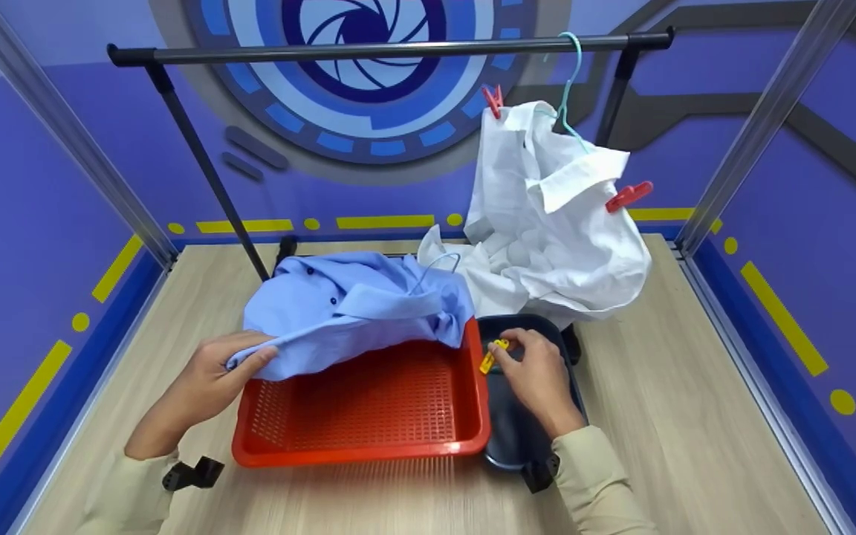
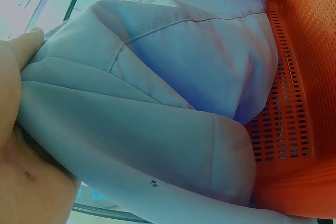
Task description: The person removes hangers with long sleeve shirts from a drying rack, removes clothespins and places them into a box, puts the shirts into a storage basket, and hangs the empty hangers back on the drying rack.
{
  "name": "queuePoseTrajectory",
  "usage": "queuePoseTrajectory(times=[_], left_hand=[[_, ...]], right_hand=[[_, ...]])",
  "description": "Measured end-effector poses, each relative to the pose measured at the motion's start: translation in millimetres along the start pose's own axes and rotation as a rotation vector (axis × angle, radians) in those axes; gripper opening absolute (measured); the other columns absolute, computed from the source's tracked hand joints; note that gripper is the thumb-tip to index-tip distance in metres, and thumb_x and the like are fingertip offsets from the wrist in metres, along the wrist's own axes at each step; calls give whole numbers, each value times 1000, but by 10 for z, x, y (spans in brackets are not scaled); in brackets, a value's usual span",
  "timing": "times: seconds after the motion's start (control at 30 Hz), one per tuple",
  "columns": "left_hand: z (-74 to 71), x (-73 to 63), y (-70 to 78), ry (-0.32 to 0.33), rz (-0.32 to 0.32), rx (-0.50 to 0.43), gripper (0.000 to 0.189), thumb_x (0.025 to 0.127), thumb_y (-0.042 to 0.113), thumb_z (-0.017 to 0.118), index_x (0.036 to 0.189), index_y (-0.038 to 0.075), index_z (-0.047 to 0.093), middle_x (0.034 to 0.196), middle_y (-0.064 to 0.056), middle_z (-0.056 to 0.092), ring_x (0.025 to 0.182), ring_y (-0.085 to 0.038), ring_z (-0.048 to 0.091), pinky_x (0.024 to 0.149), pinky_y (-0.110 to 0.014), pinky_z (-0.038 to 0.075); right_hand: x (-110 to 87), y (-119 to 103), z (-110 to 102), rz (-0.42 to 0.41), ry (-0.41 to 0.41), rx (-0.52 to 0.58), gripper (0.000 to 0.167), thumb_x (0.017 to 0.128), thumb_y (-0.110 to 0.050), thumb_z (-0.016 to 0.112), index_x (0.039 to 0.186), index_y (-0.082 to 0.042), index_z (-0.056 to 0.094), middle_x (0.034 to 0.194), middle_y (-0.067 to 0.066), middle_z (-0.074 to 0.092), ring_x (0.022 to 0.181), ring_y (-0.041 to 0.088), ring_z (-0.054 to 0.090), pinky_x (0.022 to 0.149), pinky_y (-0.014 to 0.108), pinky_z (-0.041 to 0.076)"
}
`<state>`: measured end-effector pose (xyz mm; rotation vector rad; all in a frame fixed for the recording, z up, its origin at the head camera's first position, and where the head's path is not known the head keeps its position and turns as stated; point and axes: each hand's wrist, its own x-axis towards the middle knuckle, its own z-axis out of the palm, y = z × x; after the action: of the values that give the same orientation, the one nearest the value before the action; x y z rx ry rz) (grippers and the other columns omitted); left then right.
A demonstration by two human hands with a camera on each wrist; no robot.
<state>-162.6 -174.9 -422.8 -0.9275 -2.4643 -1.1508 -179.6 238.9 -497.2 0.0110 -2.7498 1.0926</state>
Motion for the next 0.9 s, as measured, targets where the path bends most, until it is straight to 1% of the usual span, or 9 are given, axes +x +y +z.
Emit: queuePoseTrajectory(times=[0.23, 0.43, 0.7, 0.8, 0.9], left_hand=[[-2, -6, 0, -6, -14, 2, 18, 93, 19, 64, 106, 13, 74, 101, 2, 73, 92, -11, 66, 82, -32, 55], [2, -14, 2, -15, -27, 3, 19, 93, 20, 64, 107, 13, 74, 102, 2, 73, 92, -11, 66, 82, -33, 56], [0, -24, 1, -18, -34, -1, 19, 93, 20, 63, 108, 13, 74, 103, 2, 73, 92, -11, 66, 83, -33, 56], [-2, -28, 2, -20, -44, -3, 19, 94, 21, 63, 108, 14, 74, 103, 2, 73, 92, -11, 66, 83, -33, 56], [0, -28, -4, -12, -37, -7, 18, 93, 21, 63, 107, 14, 74, 102, 2, 73, 92, -11, 66, 83, -33, 56]], right_hand=[[13, 39, -7, -6, 3, -34, 25, 90, -26, 68, 105, -6, 70, 85, 6, 59, 69, 11, 54, 61, 21, 42], [17, 86, -1, 15, -28, -41, 27, 89, -21, 69, 109, -2, 68, 89, 9, 60, 73, 14, 55, 62, 22, 44], [20, 167, 0, 32, -79, -44, 27, 86, -14, 71, 108, -1, 66, 93, 13, 66, 77, 18, 60, 63, 24, 47], [10, 194, -2, 26, -104, -55, 28, 84, -11, 71, 108, 0, 66, 94, 15, 69, 76, 20, 62, 65, 27, 47], [-3, 215, 2, 16, -120, -65, 29, 81, -9, 73, 107, 1, 66, 95, 17, 70, 82, 26, 64, 72, 34, 50]])
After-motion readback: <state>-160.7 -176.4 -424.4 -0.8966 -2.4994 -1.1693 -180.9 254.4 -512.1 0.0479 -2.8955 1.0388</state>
